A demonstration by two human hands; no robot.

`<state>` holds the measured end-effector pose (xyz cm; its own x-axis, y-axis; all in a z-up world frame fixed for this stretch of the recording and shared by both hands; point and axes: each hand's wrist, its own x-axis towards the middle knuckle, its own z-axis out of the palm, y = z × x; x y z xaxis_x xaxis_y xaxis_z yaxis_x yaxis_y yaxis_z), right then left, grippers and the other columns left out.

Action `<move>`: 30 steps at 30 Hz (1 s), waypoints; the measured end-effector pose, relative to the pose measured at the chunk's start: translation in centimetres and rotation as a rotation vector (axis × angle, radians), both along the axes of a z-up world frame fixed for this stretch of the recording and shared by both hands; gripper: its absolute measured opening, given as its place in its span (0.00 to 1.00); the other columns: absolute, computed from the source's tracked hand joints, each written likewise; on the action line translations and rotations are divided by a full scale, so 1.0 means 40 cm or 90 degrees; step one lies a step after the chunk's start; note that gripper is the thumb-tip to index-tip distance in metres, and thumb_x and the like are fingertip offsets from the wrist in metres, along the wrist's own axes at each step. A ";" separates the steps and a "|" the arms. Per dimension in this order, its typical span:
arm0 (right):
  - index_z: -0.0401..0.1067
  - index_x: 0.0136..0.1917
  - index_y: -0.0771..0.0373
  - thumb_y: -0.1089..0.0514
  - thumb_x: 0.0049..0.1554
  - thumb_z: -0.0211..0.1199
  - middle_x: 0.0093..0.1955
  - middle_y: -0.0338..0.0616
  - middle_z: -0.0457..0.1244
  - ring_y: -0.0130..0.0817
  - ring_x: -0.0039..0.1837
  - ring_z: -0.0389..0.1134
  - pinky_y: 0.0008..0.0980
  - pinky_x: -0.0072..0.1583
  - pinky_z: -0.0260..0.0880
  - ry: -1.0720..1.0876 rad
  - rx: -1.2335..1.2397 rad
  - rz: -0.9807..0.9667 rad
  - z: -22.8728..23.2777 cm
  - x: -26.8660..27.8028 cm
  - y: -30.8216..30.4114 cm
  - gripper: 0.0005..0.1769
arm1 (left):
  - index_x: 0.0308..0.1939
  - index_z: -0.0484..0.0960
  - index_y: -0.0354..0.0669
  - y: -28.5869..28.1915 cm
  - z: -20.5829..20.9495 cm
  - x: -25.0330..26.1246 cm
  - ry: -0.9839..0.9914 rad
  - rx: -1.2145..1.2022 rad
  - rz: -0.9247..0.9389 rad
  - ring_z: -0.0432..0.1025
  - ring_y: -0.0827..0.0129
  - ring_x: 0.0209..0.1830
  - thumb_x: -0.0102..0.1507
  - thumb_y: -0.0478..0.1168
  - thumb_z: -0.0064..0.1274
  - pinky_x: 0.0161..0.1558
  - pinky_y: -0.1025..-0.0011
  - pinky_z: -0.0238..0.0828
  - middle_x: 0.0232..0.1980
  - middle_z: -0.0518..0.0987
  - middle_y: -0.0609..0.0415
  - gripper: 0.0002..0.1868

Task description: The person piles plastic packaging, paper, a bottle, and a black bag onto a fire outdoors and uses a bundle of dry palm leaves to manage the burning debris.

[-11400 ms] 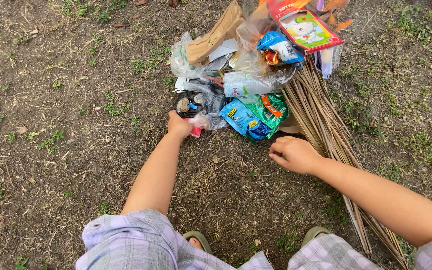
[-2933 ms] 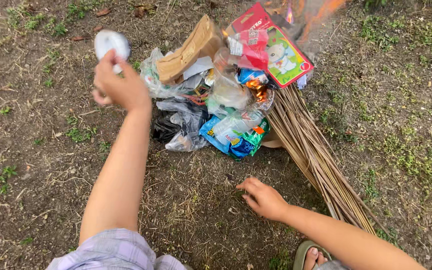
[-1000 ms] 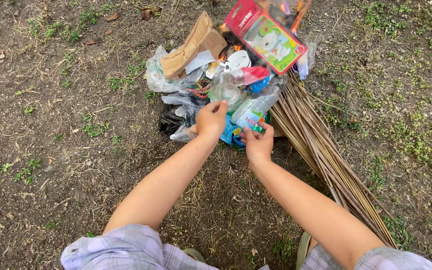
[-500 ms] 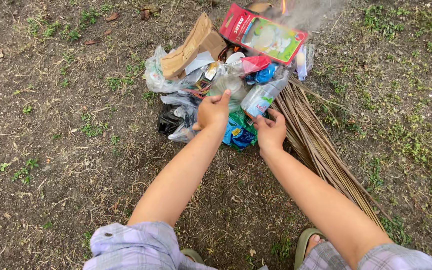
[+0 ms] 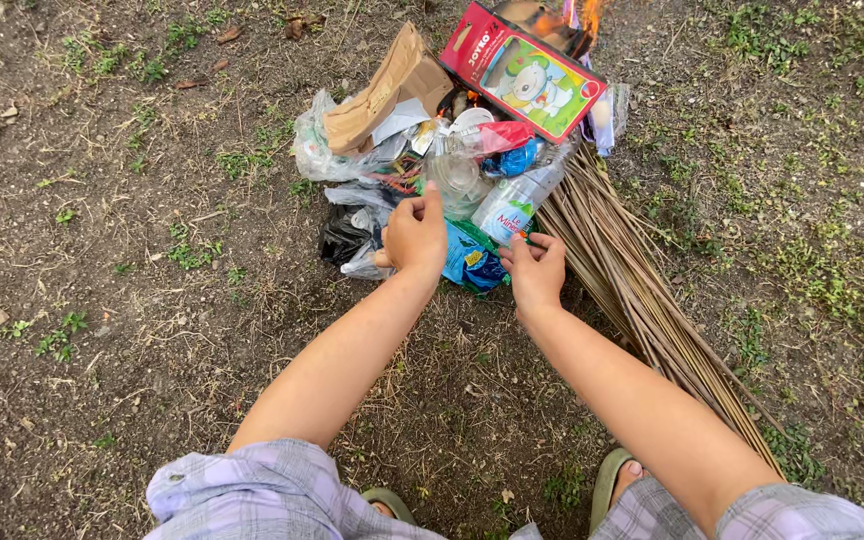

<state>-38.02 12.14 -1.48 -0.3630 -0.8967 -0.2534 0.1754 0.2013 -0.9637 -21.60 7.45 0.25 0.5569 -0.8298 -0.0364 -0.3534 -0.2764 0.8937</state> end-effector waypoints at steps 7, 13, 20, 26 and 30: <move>0.59 0.63 0.71 0.56 0.62 0.62 0.51 0.49 0.62 0.38 0.50 0.74 0.34 0.49 0.78 0.047 0.006 0.005 -0.038 0.005 0.015 0.23 | 0.42 0.87 0.48 0.049 -0.064 -0.002 -0.056 0.076 0.001 0.74 0.57 0.51 0.60 0.55 0.54 0.54 0.55 0.62 0.46 0.81 0.52 0.18; 0.59 0.70 0.69 0.51 0.60 0.66 0.50 0.49 0.64 0.37 0.41 0.70 0.36 0.41 0.70 0.092 0.067 0.055 -0.036 0.011 0.021 0.32 | 0.48 0.85 0.43 0.082 -0.175 -0.026 0.085 0.166 -0.209 0.80 0.58 0.47 0.57 0.48 0.61 0.50 0.63 0.75 0.47 0.84 0.50 0.19; 0.53 0.67 0.70 0.54 0.54 0.72 0.55 0.52 0.66 0.34 0.50 0.74 0.33 0.47 0.76 0.011 0.066 0.115 0.000 0.032 -0.040 0.39 | 0.57 0.77 0.44 0.122 -0.089 -0.043 -0.075 0.062 -0.130 0.71 0.53 0.56 0.59 0.46 0.60 0.57 0.58 0.68 0.57 0.76 0.43 0.24; 0.46 0.68 0.65 0.53 0.55 0.71 0.54 0.52 0.65 0.32 0.50 0.72 0.34 0.51 0.75 -0.003 -0.032 0.063 0.011 0.050 -0.039 0.41 | 0.75 0.60 0.42 0.150 0.071 0.017 -0.405 -0.241 -0.229 0.55 0.41 0.68 0.60 0.41 0.57 0.67 0.44 0.47 0.70 0.60 0.36 0.40; 0.47 0.68 0.64 0.49 0.58 0.69 0.49 0.49 0.66 0.31 0.45 0.73 0.31 0.45 0.70 0.025 -0.078 0.037 0.037 0.061 -0.040 0.39 | 0.78 0.61 0.55 0.120 0.099 0.032 -0.493 -0.198 -0.238 0.51 0.43 0.70 0.59 0.38 0.56 0.66 0.43 0.44 0.74 0.57 0.39 0.43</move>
<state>-35.58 10.52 -0.02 -0.3169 -0.9400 -0.1264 0.1278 0.0897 -0.9877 -20.32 12.25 4.23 0.0255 -0.8707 0.4911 -0.9034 0.1903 0.3842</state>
